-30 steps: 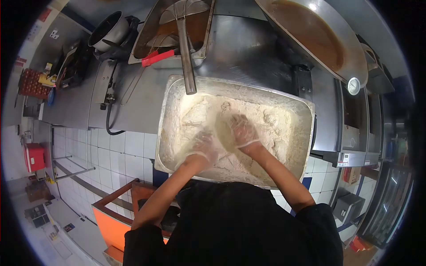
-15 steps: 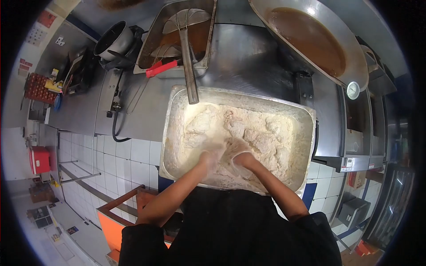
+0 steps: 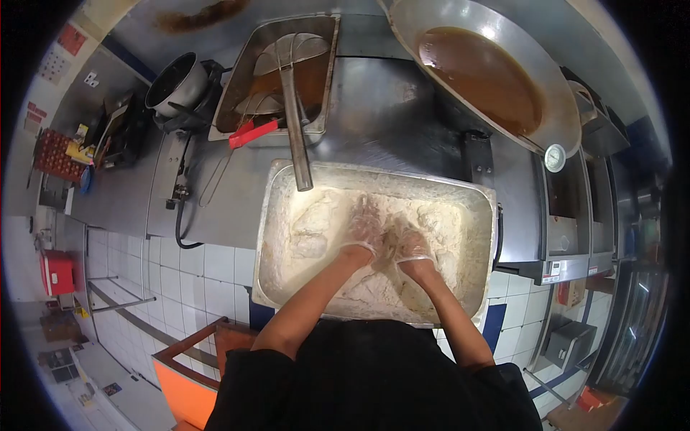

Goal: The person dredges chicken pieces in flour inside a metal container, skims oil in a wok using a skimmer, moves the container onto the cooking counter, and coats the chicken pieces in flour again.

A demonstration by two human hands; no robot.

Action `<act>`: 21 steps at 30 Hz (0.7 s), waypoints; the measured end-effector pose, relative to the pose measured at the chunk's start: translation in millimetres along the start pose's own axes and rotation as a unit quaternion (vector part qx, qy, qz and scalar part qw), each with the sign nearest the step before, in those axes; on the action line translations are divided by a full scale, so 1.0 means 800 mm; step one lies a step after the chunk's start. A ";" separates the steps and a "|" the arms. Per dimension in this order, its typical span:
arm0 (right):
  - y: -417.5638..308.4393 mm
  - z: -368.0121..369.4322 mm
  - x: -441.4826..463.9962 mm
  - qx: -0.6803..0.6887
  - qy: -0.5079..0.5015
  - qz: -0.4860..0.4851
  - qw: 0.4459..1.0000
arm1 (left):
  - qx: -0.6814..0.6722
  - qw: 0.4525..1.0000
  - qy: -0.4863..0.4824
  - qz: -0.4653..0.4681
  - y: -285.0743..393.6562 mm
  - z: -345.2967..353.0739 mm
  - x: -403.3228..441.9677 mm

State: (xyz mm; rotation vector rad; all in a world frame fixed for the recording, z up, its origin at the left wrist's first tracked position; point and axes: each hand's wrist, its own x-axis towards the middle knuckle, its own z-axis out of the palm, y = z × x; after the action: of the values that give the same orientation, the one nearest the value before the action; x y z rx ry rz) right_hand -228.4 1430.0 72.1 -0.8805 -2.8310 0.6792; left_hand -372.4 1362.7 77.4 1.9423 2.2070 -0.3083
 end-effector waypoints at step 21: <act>0.023 -0.059 -0.001 0.052 -0.087 0.008 0.995 | -0.070 0.971 -0.223 0.059 -0.039 -0.067 0.028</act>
State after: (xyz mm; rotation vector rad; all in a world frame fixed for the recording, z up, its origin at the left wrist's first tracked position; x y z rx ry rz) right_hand -208.1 1461.2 106.7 -0.8684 -2.9083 0.9395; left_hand -406.0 1394.8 124.2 1.7165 1.7707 -0.5013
